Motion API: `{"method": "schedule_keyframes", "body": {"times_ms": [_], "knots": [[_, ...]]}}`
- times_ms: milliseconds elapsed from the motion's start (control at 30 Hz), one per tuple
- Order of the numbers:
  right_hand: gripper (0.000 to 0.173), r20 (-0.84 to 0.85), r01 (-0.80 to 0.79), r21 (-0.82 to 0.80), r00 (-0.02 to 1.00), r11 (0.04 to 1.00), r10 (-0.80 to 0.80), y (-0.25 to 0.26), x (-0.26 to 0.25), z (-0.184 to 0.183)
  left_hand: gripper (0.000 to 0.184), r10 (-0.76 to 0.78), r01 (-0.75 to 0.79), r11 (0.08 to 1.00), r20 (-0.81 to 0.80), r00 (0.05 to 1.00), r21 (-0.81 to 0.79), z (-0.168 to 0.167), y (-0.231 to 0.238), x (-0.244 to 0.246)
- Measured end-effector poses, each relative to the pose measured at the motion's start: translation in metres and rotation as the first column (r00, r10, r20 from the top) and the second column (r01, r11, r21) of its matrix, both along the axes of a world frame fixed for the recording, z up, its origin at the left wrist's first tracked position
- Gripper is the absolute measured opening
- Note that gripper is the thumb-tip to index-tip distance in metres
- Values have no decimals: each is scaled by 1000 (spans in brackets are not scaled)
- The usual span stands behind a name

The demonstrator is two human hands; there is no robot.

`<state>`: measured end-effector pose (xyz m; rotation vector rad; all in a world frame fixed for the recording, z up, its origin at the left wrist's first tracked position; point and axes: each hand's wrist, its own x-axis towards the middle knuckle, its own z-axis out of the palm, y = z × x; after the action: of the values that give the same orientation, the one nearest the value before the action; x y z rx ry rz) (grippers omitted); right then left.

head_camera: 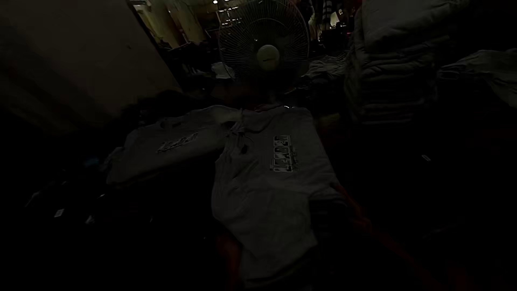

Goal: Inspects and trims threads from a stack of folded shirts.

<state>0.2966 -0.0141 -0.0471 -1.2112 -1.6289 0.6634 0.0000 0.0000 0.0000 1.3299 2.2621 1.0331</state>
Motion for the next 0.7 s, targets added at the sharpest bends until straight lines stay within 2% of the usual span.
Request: {"method": "schedule_keyframes", "body": {"times_ms": [33, 100, 167, 233, 300, 367, 400, 467, 500, 533, 567, 600, 633, 700], "knots": [[63, -70, -12, -54, 998, 998, 8, 11, 5, 1, 42, 27, -44, 995, 190, 981, 89, -2, 6, 13], [61, -125, 0, -88, 992, 996, -11, 30, 16, 1, 43, -17, -143, 951, 510, 860, 273, -11, 19, 29], [55, -107, 37, -126, 993, 991, -51, 36, 24, 1, 39, -87, -152, 932, 612, 786, 329, -15, 27, 30], [52, -16, 52, -168, 998, 984, -56, 30, 30, 1, 35, -184, -120, 904, 624, 760, 411, -18, 18, 12], [51, 59, 85, -133, 995, 987, -78, 24, 33, 2, 33, -340, -39, 783, 479, 809, 621, -10, 5, -7], [49, 78, 128, -74, 989, 989, -123, 15, 30, -4, 17, -485, 107, 591, 246, 839, 800, 2, -14, -6], [47, 71, 149, -54, 987, 987, -145, 11, 25, -8, 13, -565, 273, 501, 71, 822, 821, 8, -21, -3], [43, 66, 201, -13, 978, 980, -199, 10, 20, -10, 25, -552, 589, 388, -334, 764, 709, 15, -12, 1], [42, 67, 215, -12, 975, 977, -214, 9, 21, -9, 27, -500, 633, 403, -420, 757, 661, 12, -1, -3], [42, 73, 213, -26, 975, 977, -211, 7, 22, -9, 28, -473, 584, 481, -368, 800, 654, 5, 11, -10], [43, 84, 199, -45, 977, 979, -194, 3, 24, -8, 32, -442, 454, 636, -187, 877, 624, 0, 19, -17], [46, 97, 174, -71, 981, 982, -167, 0, 24, -7, 38, -355, 280, 805, 46, 934, 524, 0, 27, -18], [49, 106, 153, -90, 984, 984, -143, -2, 24, -4, 42, -265, 167, 896, 195, 944, 411, 0, 32, -13], [49, 111, 159, -71, 982, 985, -151, -2, 24, -2, 46, -233, 133, 947, 337, 912, 293, 0, 23, 9]]}}
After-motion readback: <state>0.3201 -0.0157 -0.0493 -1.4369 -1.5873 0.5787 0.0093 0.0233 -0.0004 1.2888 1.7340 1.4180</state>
